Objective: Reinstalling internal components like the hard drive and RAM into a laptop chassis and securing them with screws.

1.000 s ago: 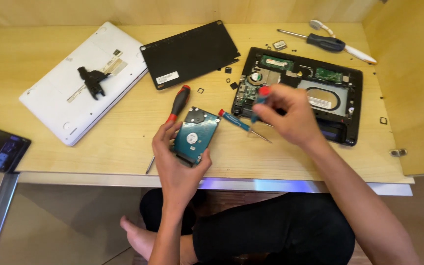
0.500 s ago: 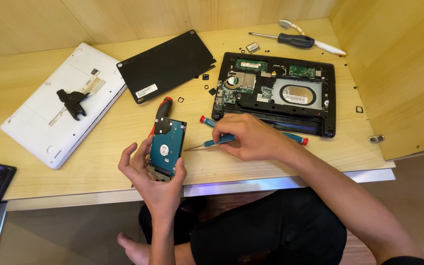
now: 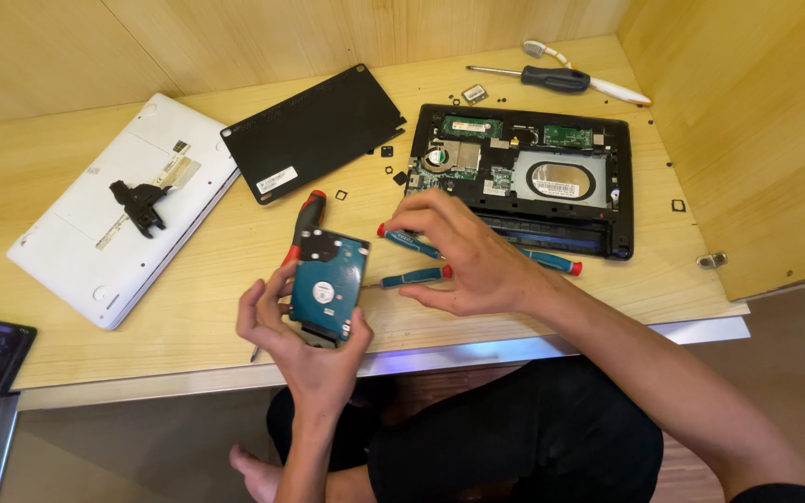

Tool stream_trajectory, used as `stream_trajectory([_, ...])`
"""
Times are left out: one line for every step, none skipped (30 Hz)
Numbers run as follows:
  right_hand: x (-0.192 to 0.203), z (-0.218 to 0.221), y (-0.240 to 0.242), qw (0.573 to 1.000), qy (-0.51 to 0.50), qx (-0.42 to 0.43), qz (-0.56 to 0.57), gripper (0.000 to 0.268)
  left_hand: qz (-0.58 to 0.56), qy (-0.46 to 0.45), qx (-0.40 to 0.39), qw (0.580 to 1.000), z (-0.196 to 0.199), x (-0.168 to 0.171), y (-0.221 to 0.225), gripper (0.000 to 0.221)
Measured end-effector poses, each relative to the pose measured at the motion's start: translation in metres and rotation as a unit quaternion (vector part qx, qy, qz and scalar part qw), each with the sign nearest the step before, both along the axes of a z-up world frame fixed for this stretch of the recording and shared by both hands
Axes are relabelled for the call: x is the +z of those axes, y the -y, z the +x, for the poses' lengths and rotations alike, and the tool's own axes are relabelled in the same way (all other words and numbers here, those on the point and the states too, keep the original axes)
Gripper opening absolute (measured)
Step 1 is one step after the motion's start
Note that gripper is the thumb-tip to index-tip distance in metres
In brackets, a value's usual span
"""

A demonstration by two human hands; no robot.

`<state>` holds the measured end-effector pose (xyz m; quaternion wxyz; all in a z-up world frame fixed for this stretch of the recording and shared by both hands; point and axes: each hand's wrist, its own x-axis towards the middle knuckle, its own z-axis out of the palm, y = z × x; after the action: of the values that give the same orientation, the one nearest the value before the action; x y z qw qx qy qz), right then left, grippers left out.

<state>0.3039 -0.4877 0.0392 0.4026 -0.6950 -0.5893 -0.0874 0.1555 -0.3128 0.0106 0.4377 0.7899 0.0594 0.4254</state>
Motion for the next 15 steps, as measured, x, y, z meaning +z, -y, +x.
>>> stream_trajectory([0.000,0.001,0.002,1.000,0.001,0.000,0.000,0.061,0.000,0.001,0.000,1.000,0.004,0.001,-0.001,0.085])
stream_trajectory([0.000,0.002,0.004,0.999,0.032,-0.014,-0.007,0.073,0.059,0.005,-0.053,0.997,0.009,0.001,-0.002,0.085])
stream_trajectory([-0.001,0.003,0.006,0.998,0.061,-0.029,-0.014,0.084,0.116,0.008,-0.106,0.988,0.013,0.002,-0.003,0.084])
stream_trajectory([0.001,0.001,0.005,0.998,0.062,-0.028,-0.015,0.084,0.116,0.009,-0.106,0.988,0.023,0.006,-0.004,0.084])
stream_trajectory([0.003,0.001,0.003,0.996,0.081,-0.024,-0.019,0.076,0.166,-0.004,-0.126,0.978,0.034,0.012,-0.007,0.082])
stream_trajectory([0.006,0.000,0.001,0.995,0.099,-0.019,-0.024,0.070,0.217,-0.018,-0.147,0.965,0.045,0.018,-0.010,0.081])
stream_trajectory([0.007,0.005,0.005,0.994,0.102,-0.019,-0.023,0.070,0.218,-0.015,-0.146,0.965,0.059,0.027,-0.012,0.081])
stream_trajectory([0.008,0.010,0.008,0.992,0.107,-0.050,-0.040,0.072,0.231,-0.050,-0.207,0.949,0.073,0.037,-0.015,0.080])
stream_trajectory([0.010,0.016,0.011,0.989,0.113,-0.080,-0.058,0.075,0.243,-0.083,-0.266,0.929,0.087,0.046,-0.018,0.080])
stream_trajectory([0.015,0.021,0.019,0.988,0.119,-0.080,-0.059,0.075,0.243,-0.078,-0.264,0.930,0.100,0.050,-0.013,0.080])
stream_trajectory([0.021,0.026,0.026,0.992,0.069,-0.093,-0.041,0.076,0.214,-0.100,-0.311,0.921,0.113,0.055,-0.008,0.090])
stream_trajectory([0.026,0.032,0.034,0.994,0.018,-0.106,-0.023,0.077,0.185,-0.122,-0.356,0.908,0.127,0.059,-0.003,0.101])
stream_trajectory([0.028,0.036,0.043,0.994,0.022,-0.108,-0.025,0.077,0.184,-0.118,-0.358,0.908,0.135,0.065,0.003,0.101])
stream_trajectory([0.031,0.040,0.053,0.993,-0.009,-0.116,-0.025,0.078,0.177,-0.143,-0.389,0.892,0.143,0.071,0.008,0.098])
stream_trajectory([0.033,0.044,0.063,0.991,-0.041,-0.125,-0.026,0.079,0.169,-0.168,-0.421,0.875,0.150,0.076,0.015,0.096])
